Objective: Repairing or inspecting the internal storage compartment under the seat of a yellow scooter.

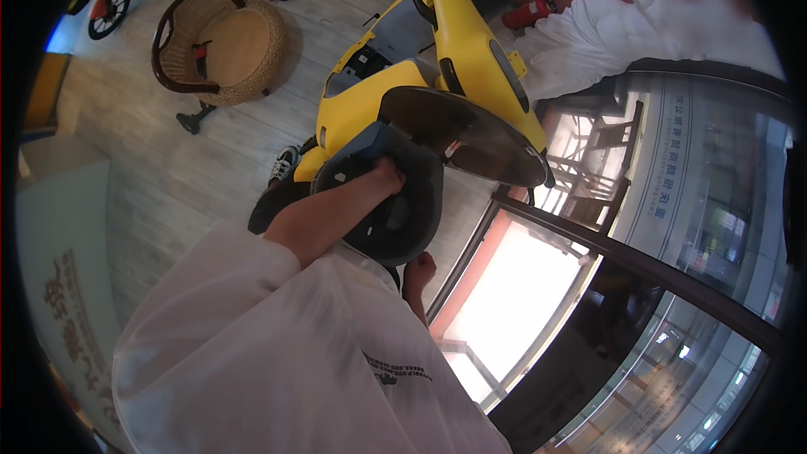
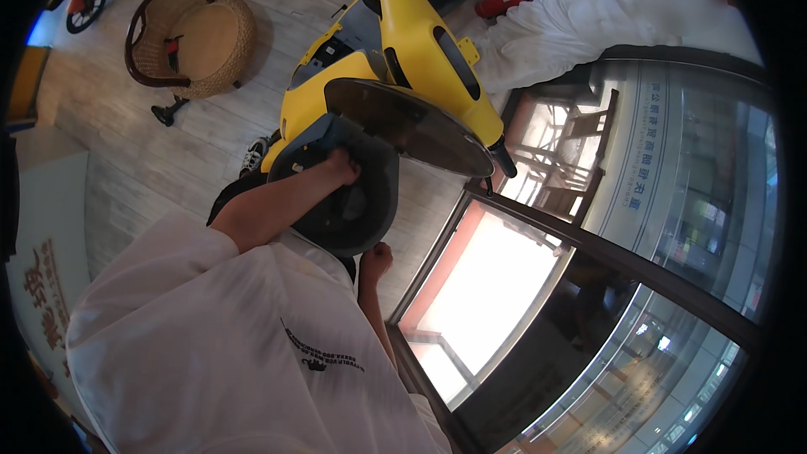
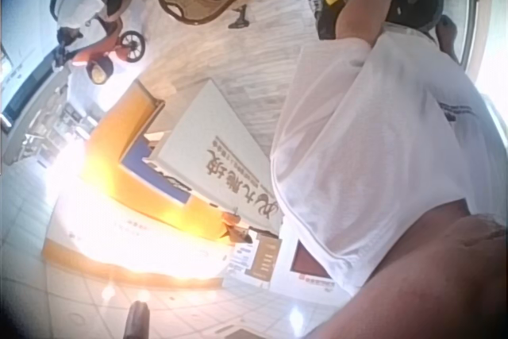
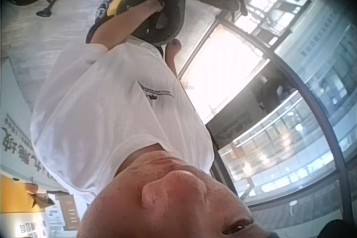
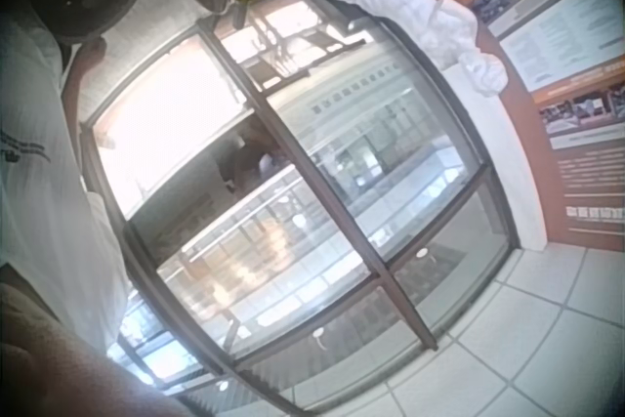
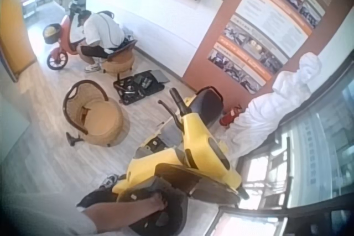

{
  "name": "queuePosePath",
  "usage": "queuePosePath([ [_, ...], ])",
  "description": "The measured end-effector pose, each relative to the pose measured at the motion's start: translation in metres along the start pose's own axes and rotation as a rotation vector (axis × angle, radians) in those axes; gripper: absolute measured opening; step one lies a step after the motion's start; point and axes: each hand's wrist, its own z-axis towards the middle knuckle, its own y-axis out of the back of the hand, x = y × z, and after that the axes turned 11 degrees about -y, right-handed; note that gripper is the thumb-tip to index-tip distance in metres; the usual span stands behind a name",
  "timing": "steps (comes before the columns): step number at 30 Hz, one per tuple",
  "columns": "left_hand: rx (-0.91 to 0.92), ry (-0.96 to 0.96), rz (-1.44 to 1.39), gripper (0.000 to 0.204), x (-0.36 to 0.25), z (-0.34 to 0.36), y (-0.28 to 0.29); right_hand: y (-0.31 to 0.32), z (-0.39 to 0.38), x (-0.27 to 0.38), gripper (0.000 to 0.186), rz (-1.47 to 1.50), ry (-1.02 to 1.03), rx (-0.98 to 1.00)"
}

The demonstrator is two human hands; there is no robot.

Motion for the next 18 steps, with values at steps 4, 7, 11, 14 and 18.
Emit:
queuePosePath([
  [4, 0.065, 0.143, -0.146, 0.008, -0.001, 0.012, 0.004, 0.002, 0.000, 0.002, 0.023, -0.013, -0.044, 0.023],
  [7, 0.115, 0.245, -0.258, 0.010, -0.005, 0.014, 0.007, 0.001, 0.000, 0.001, 0.023, -0.018, -0.026, 0.030],
  [11, 0.120, 0.121, -0.079, 0.005, -0.001, -0.004, -0.001, -0.001, 0.000, 0.001, 0.024, -0.015, -0.029, 0.019],
  [14, 0.083, 0.059, -0.002, 0.007, 0.003, -0.015, -0.004, -0.001, -0.001, 0.002, 0.024, 0.009, -0.053, 0.033],
  [18, 0.068, 0.170, -0.264, 0.008, -0.001, -0.007, 0.000, 0.000, -0.002, 0.003, 0.024, 0.041, -0.028, 0.023],
])
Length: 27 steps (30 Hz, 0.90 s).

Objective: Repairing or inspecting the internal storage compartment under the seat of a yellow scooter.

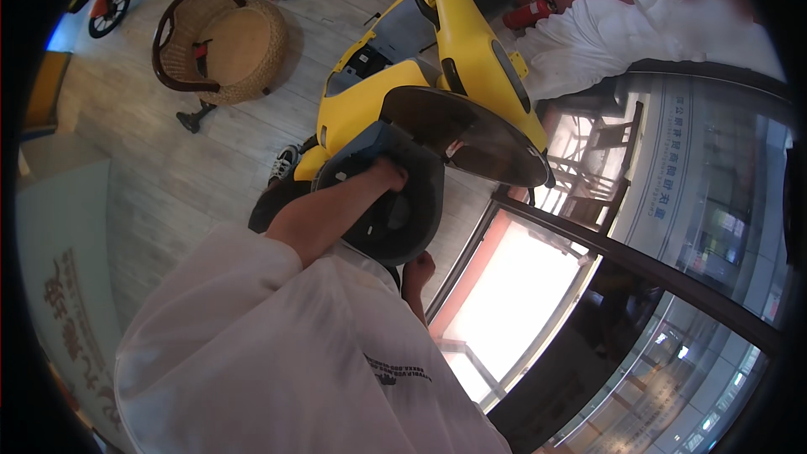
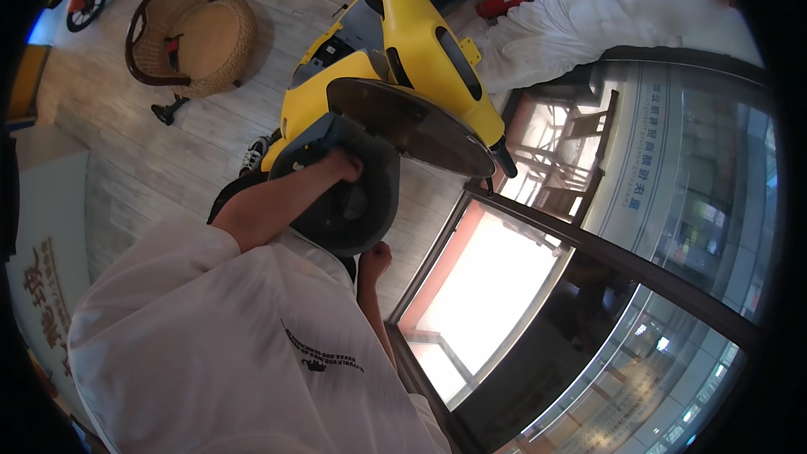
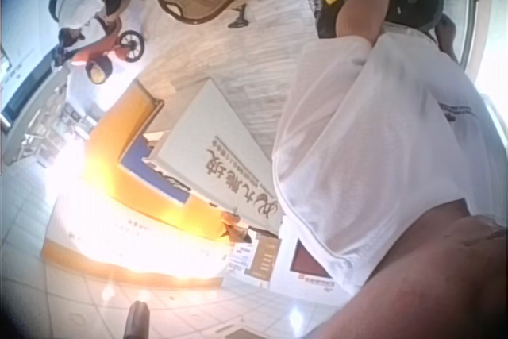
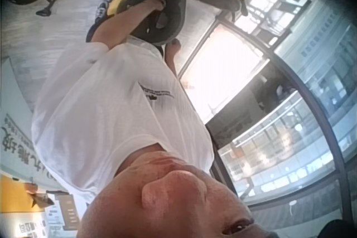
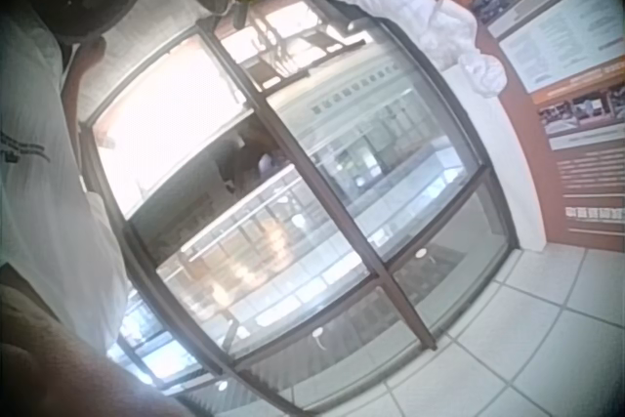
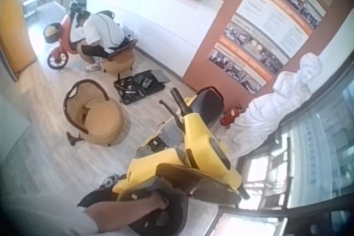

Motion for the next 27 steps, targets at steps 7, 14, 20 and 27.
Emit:
queuePosePath([
  [7, 0.090, -0.002, 0.216, 0.017, -0.003, 0.006, 0.002, 0.001, 0.000, -0.001, 0.022, -0.043, -0.013, -0.002],
  [14, 0.097, 0.175, 0.089, 0.014, -0.018, 0.023, 0.011, -0.001, -0.003, 0.004, 0.022, -0.005, -0.018, 0.011],
  [20, 0.015, -0.020, 0.227, 0.014, 0.001, -0.016, -0.002, -0.001, 0.005, -0.011, 0.022, -0.042, -0.003, -0.007],
  [27, -0.026, -0.068, 0.309, 0.014, -0.004, 0.000, 0.005, -0.002, 0.000, -0.002, 0.022, -0.045, -0.034, 0.000],
])
